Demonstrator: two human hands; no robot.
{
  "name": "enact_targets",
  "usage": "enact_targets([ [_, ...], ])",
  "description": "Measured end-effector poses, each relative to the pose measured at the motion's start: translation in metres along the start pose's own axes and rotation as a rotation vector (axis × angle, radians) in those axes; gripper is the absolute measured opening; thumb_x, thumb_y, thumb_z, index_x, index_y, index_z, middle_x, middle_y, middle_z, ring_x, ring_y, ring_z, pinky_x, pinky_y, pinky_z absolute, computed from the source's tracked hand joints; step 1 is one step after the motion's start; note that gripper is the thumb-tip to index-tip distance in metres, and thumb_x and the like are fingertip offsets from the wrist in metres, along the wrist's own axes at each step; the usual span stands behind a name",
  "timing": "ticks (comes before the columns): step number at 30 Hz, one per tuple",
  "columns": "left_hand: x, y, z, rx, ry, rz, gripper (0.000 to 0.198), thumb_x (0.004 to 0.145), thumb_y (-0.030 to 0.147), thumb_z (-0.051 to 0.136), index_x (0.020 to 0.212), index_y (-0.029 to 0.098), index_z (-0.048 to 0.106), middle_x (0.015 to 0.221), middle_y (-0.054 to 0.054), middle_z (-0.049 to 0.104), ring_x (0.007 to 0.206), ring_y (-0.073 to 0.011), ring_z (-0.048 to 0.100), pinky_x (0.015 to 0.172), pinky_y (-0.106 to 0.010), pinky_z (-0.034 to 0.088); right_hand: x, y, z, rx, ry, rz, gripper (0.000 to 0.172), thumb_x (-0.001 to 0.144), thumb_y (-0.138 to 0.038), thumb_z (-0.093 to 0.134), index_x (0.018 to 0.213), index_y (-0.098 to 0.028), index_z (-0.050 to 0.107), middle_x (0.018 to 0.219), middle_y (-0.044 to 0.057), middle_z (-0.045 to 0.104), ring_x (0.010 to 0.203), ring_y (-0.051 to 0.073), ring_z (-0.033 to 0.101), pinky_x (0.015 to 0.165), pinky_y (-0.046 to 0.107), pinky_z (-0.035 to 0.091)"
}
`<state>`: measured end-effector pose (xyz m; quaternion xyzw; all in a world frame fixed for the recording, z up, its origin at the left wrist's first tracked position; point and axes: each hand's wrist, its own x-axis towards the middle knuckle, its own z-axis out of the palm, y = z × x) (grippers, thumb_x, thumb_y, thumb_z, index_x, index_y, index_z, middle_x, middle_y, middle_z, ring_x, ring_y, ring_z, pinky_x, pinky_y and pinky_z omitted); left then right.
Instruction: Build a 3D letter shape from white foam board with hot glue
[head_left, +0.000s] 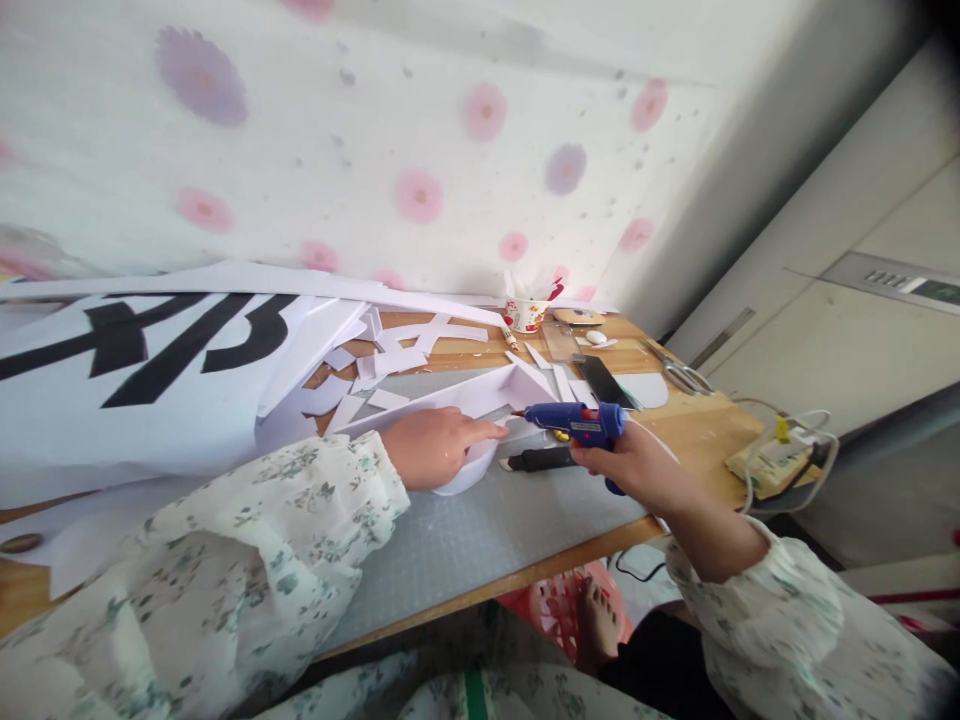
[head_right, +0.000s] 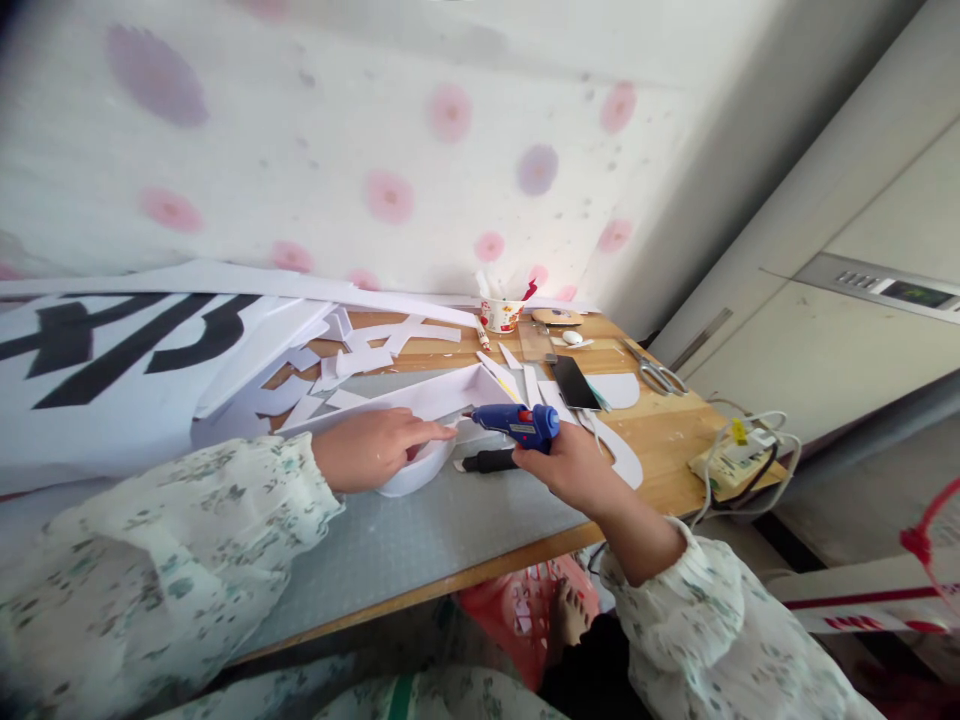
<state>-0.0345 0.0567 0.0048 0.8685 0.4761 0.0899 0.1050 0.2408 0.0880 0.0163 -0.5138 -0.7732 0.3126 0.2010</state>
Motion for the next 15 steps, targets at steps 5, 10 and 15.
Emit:
enact_targets([
  [5,0.001,0.001,-0.004,-0.017,-0.031,0.001,0.055,0.083,0.009,0.037,0.131,0.030,0.054,0.088,-0.004,0.065,0.081,-0.0181,0.060,0.076,-0.029,0.043,-0.008,0.000,0.007,-0.181,0.145,-0.118,0.012,0.073,-0.033,0.058,0.074,-0.021,0.055,0.070,0.001,0.059,0.064,0.017,0.055,0.059,0.029,0.042],
  [10,0.003,-0.001,-0.005,-0.027,-0.036,0.019,0.056,0.082,0.009,0.037,0.132,0.027,0.054,0.092,-0.004,0.066,0.082,-0.0180,0.059,0.077,-0.030,0.044,-0.016,-0.002,0.012,-0.368,0.129,-0.303,0.005,0.076,-0.024,0.051,0.073,-0.021,0.053,0.076,0.002,0.057,0.066,0.015,0.054,0.061,0.026,0.039],
  [15,0.003,-0.003,-0.006,-0.040,-0.055,0.018,0.063,0.074,0.004,0.036,0.131,0.023,0.055,0.097,-0.005,0.067,0.087,-0.0184,0.059,0.083,-0.031,0.045,-0.014,0.001,0.014,-0.371,0.145,-0.320,0.008,0.078,-0.024,0.051,0.078,-0.020,0.057,0.081,0.003,0.059,0.072,0.017,0.057,0.065,0.026,0.040],
])
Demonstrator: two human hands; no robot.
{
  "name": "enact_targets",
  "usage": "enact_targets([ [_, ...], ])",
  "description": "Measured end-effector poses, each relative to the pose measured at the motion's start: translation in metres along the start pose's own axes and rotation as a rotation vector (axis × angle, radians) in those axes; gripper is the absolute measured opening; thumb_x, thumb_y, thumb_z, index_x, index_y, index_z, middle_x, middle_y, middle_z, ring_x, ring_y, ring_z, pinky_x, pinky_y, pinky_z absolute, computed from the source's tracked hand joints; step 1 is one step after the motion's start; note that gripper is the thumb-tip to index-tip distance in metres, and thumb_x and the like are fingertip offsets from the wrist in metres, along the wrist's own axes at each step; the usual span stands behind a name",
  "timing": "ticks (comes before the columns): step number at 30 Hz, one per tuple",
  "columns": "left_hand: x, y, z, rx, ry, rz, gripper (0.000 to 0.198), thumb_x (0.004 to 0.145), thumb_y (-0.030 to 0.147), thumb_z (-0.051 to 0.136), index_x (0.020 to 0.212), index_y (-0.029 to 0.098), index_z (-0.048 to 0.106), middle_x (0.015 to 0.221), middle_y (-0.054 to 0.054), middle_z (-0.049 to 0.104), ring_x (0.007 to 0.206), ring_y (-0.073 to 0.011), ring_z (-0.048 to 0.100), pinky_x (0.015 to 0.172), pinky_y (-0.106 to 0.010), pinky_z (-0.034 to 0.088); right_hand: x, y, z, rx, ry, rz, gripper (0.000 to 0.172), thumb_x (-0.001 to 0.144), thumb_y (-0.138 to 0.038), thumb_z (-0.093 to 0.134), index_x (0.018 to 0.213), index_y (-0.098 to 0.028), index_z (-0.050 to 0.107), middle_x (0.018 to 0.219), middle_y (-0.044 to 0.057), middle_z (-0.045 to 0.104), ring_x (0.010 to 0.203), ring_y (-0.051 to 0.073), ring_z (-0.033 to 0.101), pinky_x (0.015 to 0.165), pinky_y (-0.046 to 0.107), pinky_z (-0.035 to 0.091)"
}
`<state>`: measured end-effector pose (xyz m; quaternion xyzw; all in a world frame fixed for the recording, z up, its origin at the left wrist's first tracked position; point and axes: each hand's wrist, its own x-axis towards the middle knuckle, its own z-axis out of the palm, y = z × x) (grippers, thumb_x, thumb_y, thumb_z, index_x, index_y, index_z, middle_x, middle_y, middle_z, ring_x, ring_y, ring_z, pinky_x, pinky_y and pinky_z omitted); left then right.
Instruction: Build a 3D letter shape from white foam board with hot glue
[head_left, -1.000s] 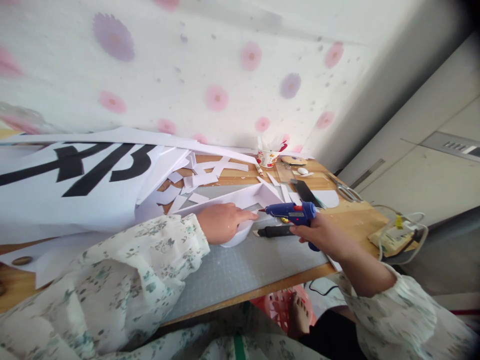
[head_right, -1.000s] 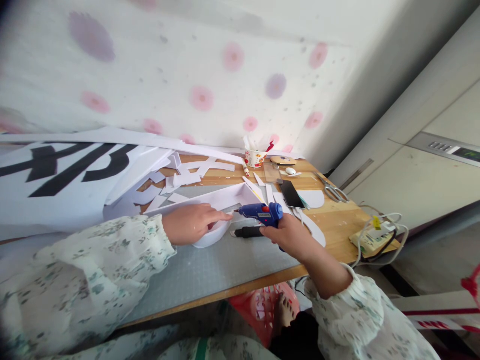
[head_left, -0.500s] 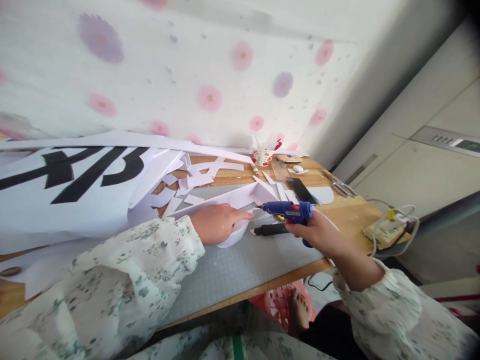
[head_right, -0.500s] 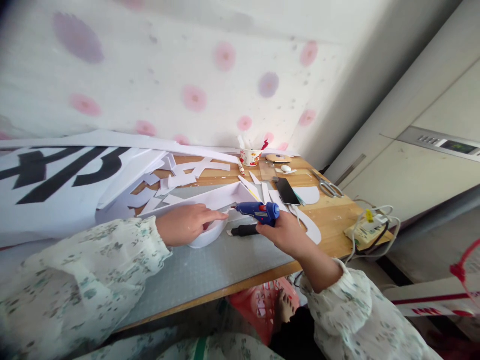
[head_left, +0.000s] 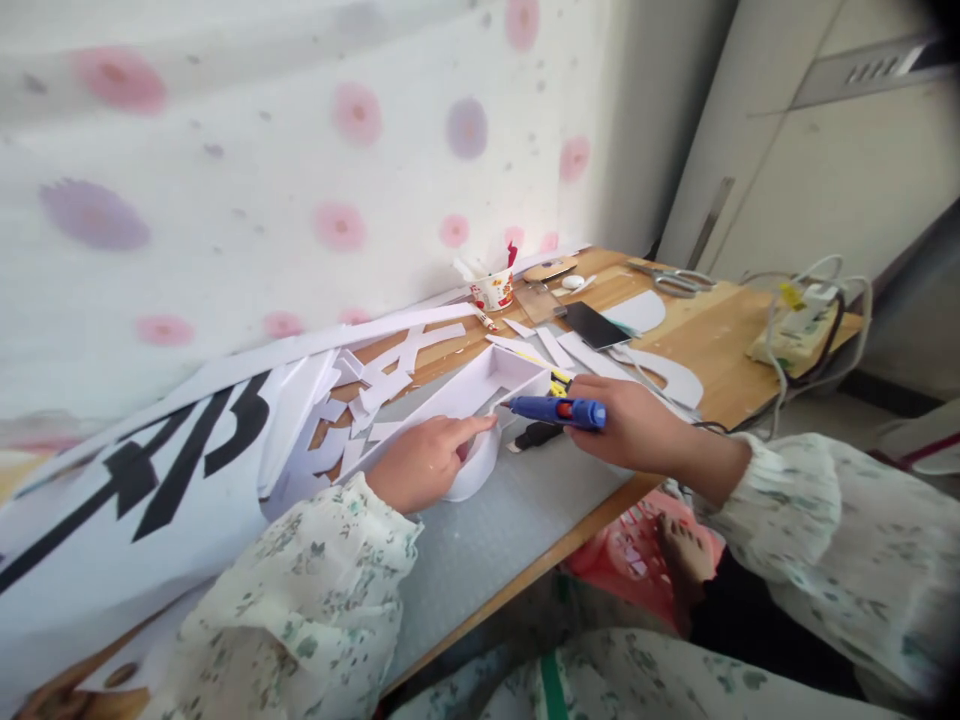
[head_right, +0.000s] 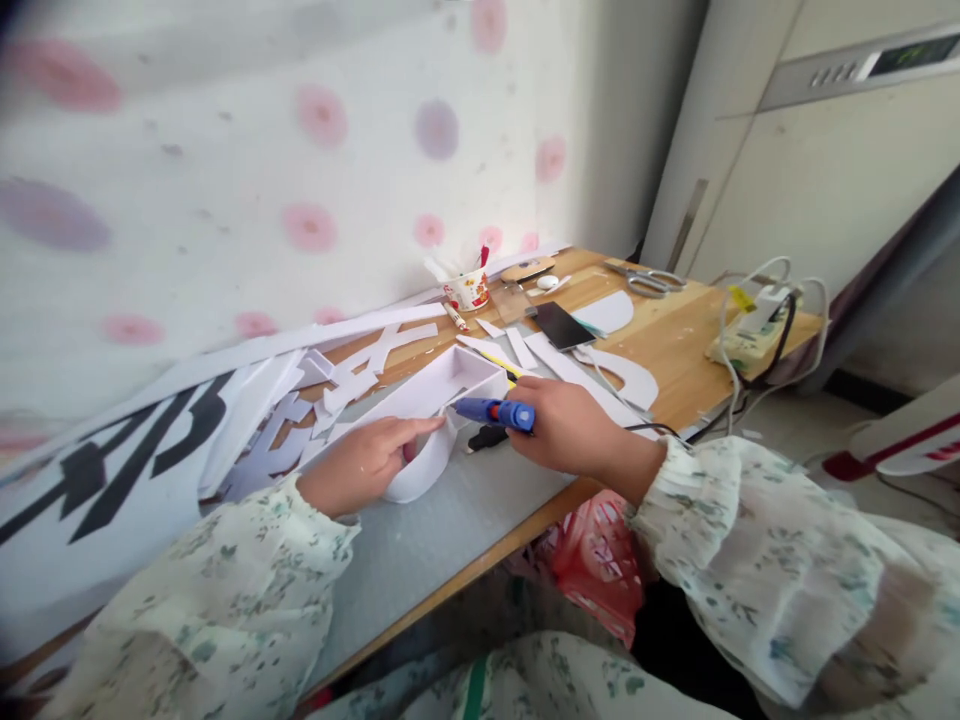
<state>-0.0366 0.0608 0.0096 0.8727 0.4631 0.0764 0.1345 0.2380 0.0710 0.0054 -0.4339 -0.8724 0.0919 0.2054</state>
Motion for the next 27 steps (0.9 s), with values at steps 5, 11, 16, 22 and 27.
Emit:
enact_targets([
  [5,0.0002,-0.0025,0.0002,-0.018,0.002,0.003,0.061,0.076,0.004,0.037,0.132,0.023,0.054,0.096,-0.004,0.067,0.087,-0.0176,0.059,0.085,-0.032,0.045,0.0004,0.0031,0.0034,-0.075,0.014,-0.125,0.014,0.074,-0.019,0.052,0.085,-0.020,0.062,0.084,0.004,0.061,0.079,0.018,0.057,0.068,0.027,0.038],
  [11,-0.0020,-0.0053,0.0010,-0.020,0.007,0.019,0.064,0.076,0.002,0.037,0.134,0.025,0.051,0.103,-0.003,0.067,0.093,-0.0170,0.059,0.090,-0.031,0.044,0.0027,0.0025,0.0036,-0.130,-0.023,-0.136,0.012,0.072,-0.022,0.055,0.082,-0.020,0.062,0.084,0.004,0.063,0.080,0.019,0.058,0.067,0.028,0.037],
  [16,-0.0023,-0.0062,0.0006,-0.013,0.010,0.027,0.063,0.076,0.003,0.037,0.134,0.025,0.052,0.097,-0.003,0.067,0.089,-0.0169,0.060,0.088,-0.031,0.045,0.0045,0.0003,0.0031,-0.158,-0.040,-0.128,0.009,0.072,-0.021,0.056,0.080,-0.019,0.061,0.084,0.005,0.063,0.079,0.019,0.058,0.066,0.029,0.037],
  [22,-0.0013,-0.0048,0.0012,-0.026,0.016,0.028,0.064,0.076,0.003,0.037,0.134,0.025,0.052,0.097,-0.003,0.067,0.089,-0.0167,0.059,0.089,-0.031,0.045,0.0062,0.0007,0.0026,-0.120,-0.039,-0.130,0.012,0.072,-0.020,0.055,0.082,-0.021,0.062,0.086,0.004,0.064,0.083,0.020,0.060,0.068,0.029,0.039],
  [27,-0.0017,-0.0036,0.0013,-0.043,0.020,0.013,0.062,0.077,0.003,0.037,0.134,0.026,0.052,0.096,-0.003,0.067,0.088,-0.0163,0.059,0.088,-0.032,0.046,0.0077,0.0012,0.0032,-0.112,-0.050,-0.112,0.013,0.074,-0.023,0.055,0.084,-0.021,0.063,0.089,0.004,0.065,0.084,0.021,0.060,0.070,0.029,0.040],
])
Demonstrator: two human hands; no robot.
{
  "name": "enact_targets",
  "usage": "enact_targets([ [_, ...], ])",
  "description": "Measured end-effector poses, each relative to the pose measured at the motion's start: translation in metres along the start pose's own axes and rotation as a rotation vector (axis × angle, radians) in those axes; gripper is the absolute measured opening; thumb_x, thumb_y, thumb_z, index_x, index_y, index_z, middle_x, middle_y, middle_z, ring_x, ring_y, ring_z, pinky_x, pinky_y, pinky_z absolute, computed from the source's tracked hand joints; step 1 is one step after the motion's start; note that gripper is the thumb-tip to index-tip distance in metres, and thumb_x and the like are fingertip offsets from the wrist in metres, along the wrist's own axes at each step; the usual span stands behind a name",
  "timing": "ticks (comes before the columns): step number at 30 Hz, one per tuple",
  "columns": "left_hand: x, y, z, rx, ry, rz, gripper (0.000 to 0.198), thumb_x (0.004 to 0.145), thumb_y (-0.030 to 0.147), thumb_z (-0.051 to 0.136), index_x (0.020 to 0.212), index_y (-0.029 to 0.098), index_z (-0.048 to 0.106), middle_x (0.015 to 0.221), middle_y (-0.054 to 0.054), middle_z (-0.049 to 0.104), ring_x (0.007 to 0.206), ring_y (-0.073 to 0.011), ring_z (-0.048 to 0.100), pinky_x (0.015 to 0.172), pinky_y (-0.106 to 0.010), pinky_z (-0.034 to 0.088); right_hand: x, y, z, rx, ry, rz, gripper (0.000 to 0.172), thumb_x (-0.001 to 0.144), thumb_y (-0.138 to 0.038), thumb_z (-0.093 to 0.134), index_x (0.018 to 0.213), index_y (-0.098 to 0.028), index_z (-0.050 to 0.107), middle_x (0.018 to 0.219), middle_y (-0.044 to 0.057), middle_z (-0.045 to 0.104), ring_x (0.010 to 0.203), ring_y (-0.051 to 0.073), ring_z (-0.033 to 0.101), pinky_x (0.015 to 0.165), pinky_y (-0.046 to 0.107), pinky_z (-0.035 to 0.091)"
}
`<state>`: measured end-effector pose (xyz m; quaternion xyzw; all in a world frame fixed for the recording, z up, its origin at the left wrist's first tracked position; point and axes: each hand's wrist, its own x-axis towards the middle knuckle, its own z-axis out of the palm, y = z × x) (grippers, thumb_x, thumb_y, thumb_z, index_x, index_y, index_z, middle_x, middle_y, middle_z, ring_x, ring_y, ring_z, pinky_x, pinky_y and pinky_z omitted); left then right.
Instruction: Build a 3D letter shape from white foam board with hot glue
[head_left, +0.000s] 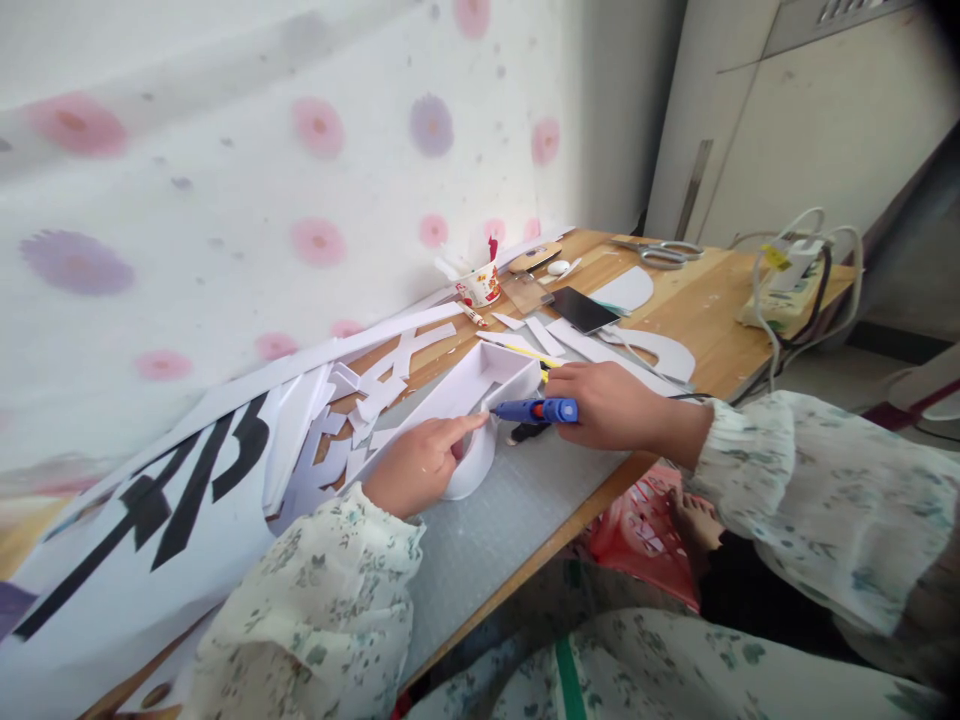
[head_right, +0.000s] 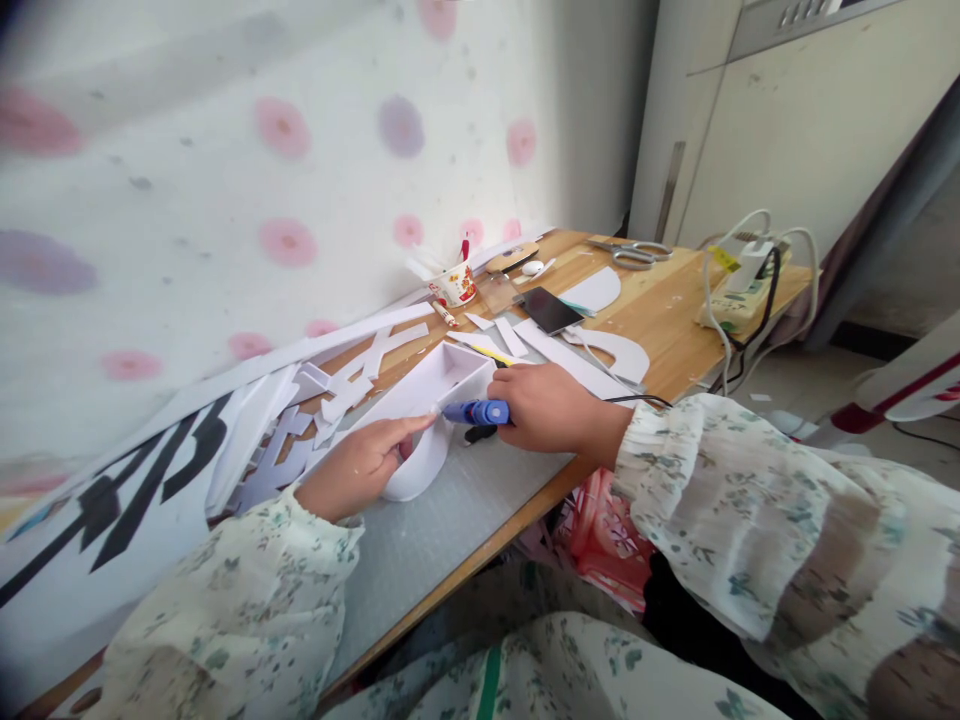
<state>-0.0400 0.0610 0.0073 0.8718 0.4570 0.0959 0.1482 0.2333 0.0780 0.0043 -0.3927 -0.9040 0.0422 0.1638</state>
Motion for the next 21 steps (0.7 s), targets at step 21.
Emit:
enact_targets([
  [21,0.0000,-0.0008,0.0008,0.022,-0.002,0.003,0.062,0.077,0.003,0.036,0.133,0.023,0.053,0.099,-0.004,0.067,0.088,-0.0168,0.059,0.086,-0.031,0.046,0.0015,0.0003,-0.0011,-0.005,0.069,0.023,0.007,0.075,-0.022,0.053,0.078,-0.021,0.059,0.084,0.004,0.064,0.081,0.019,0.060,0.069,0.028,0.040],
])
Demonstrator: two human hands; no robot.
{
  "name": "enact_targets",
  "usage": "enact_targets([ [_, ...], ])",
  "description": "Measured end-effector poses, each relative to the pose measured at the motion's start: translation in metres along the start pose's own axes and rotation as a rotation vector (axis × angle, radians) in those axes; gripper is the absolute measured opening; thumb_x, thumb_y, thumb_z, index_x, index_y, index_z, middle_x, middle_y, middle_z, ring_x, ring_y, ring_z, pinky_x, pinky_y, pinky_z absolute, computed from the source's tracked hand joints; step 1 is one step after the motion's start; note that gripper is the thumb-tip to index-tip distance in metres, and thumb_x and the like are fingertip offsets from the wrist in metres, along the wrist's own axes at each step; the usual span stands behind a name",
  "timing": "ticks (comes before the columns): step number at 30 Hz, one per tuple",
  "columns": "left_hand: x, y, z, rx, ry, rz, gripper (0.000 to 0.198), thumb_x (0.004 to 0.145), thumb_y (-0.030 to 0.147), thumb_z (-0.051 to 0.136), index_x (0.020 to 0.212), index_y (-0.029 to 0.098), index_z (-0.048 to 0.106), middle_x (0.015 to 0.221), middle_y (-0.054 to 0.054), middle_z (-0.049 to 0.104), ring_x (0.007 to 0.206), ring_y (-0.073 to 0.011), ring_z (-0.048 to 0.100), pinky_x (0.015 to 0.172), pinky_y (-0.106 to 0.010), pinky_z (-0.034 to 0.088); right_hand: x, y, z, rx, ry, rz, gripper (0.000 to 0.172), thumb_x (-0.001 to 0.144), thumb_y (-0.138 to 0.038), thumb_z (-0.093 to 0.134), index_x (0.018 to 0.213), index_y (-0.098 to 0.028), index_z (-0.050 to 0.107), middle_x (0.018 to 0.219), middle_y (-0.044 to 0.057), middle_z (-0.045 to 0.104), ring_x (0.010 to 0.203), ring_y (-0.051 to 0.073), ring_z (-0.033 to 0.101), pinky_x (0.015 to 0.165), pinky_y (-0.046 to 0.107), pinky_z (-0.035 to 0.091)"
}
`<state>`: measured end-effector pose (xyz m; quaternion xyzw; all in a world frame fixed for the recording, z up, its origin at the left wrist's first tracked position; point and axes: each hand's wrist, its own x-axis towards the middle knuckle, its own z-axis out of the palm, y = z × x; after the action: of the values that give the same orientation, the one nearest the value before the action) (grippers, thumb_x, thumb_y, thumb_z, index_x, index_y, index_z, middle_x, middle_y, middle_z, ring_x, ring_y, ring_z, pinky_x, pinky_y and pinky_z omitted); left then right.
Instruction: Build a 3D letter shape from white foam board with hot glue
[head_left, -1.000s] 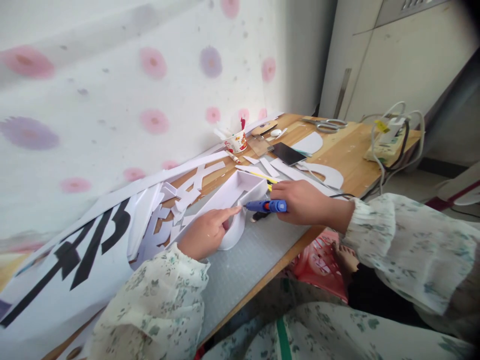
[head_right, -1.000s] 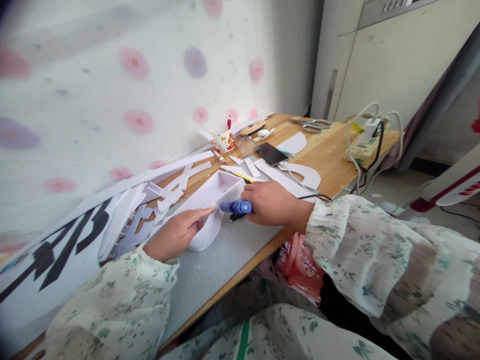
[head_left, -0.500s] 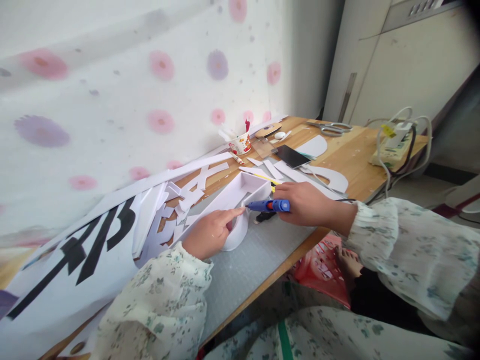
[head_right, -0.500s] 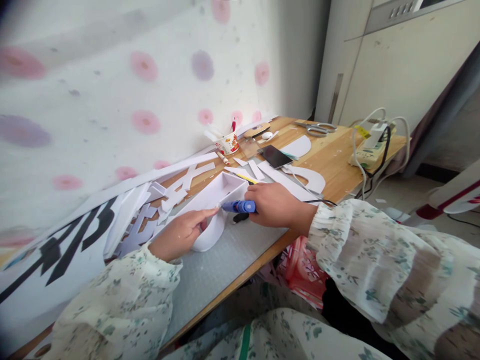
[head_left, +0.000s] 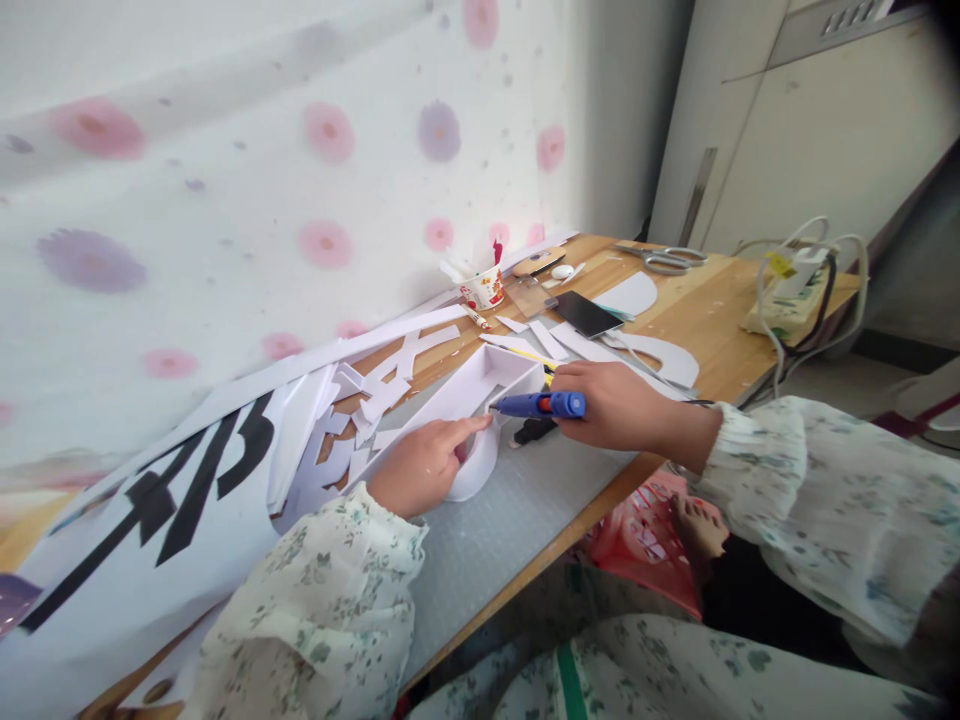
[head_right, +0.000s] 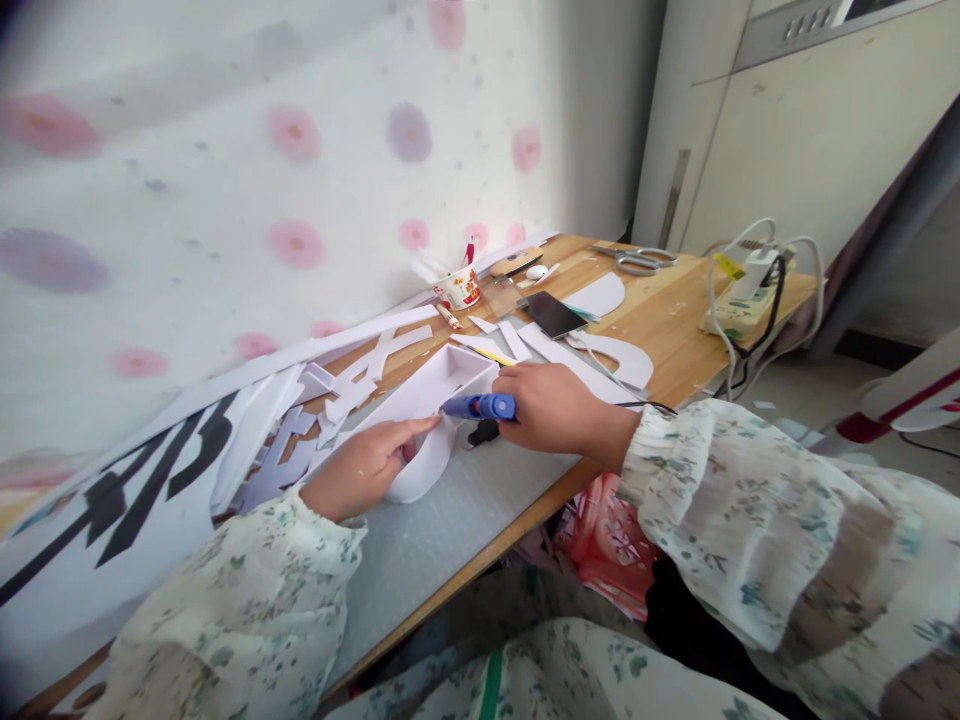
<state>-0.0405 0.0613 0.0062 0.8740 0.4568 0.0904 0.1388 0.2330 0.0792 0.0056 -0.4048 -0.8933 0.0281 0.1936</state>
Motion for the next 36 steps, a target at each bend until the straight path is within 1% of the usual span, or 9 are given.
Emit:
enact_targets([
  [5,0.0002,-0.0014,0.0001,0.013,-0.009,-0.002,0.063,0.076,0.002,0.036,0.133,0.023,0.052,0.098,-0.004,0.066,0.089,-0.0171,0.058,0.086,-0.031,0.045,-0.0002,0.0029,0.0004,0.023,0.046,-0.002,0.007,0.076,-0.023,0.053,0.079,-0.020,0.059,0.082,0.004,0.063,0.079,0.019,0.059,0.067,0.027,0.038],
  [10,0.0006,-0.0008,0.0002,0.021,-0.016,-0.011,0.064,0.075,0.001,0.036,0.134,0.022,0.052,0.096,-0.004,0.066,0.088,-0.0175,0.058,0.085,-0.032,0.045,-0.0005,0.0020,-0.0003,0.027,0.056,0.006,0.009,0.077,-0.024,0.053,0.079,-0.019,0.059,0.082,0.005,0.063,0.078,0.019,0.059,0.066,0.028,0.038],
  [17,0.0005,0.0009,-0.0003,0.001,-0.011,-0.018,0.063,0.077,0.002,0.036,0.133,0.024,0.053,0.094,-0.004,0.066,0.086,-0.0172,0.058,0.083,-0.031,0.045,-0.0002,0.0029,0.0008,0.018,0.005,0.002,0.007,0.077,-0.024,0.053,0.078,-0.020,0.058,0.084,0.004,0.064,0.081,0.019,0.059,0.069,0.027,0.039],
  [21,-0.0001,0.0003,0.0003,-0.007,-0.001,-0.005,0.064,0.075,0.002,0.037,0.133,0.025,0.053,0.092,-0.003,0.066,0.084,-0.0167,0.058,0.082,-0.030,0.045,-0.0007,0.0024,0.0000,0.010,-0.029,-0.001,0.008,0.077,-0.023,0.052,0.079,-0.020,0.059,0.084,0.004,0.064,0.081,0.019,0.060,0.070,0.027,0.040],
  [25,-0.0002,-0.0006,0.0011,-0.007,-0.001,-0.006,0.065,0.075,0.002,0.037,0.133,0.025,0.053,0.090,-0.003,0.065,0.084,-0.0169,0.057,0.081,-0.030,0.044,-0.0012,-0.0001,-0.0008,-0.004,-0.065,0.027,0.010,0.076,-0.024,0.051,0.080,-0.021,0.060,0.084,0.004,0.064,0.082,0.020,0.061,0.070,0.028,0.040],
  [30,-0.0001,-0.0006,0.0004,-0.023,-0.012,-0.013,0.063,0.077,0.003,0.036,0.134,0.025,0.052,0.089,-0.002,0.064,0.083,-0.0169,0.057,0.080,-0.030,0.044,-0.0022,-0.0019,0.0014,-0.010,-0.070,0.037,0.011,0.075,-0.025,0.051,0.080,-0.021,0.061,0.084,0.003,0.065,0.081,0.020,0.061,0.067,0.028,0.038],
  [36,-0.0004,-0.0016,-0.0014,-0.029,-0.022,-0.013,0.064,0.076,0.002,0.036,0.135,0.025,0.051,0.087,-0.002,0.063,0.082,-0.0163,0.056,0.080,-0.030,0.043,-0.0012,-0.0018,0.0041,-0.011,-0.088,0.029,0.011,0.073,-0.023,0.051,0.079,-0.021,0.061,0.083,0.003,0.065,0.080,0.020,0.061,0.064,0.028,0.036],
])
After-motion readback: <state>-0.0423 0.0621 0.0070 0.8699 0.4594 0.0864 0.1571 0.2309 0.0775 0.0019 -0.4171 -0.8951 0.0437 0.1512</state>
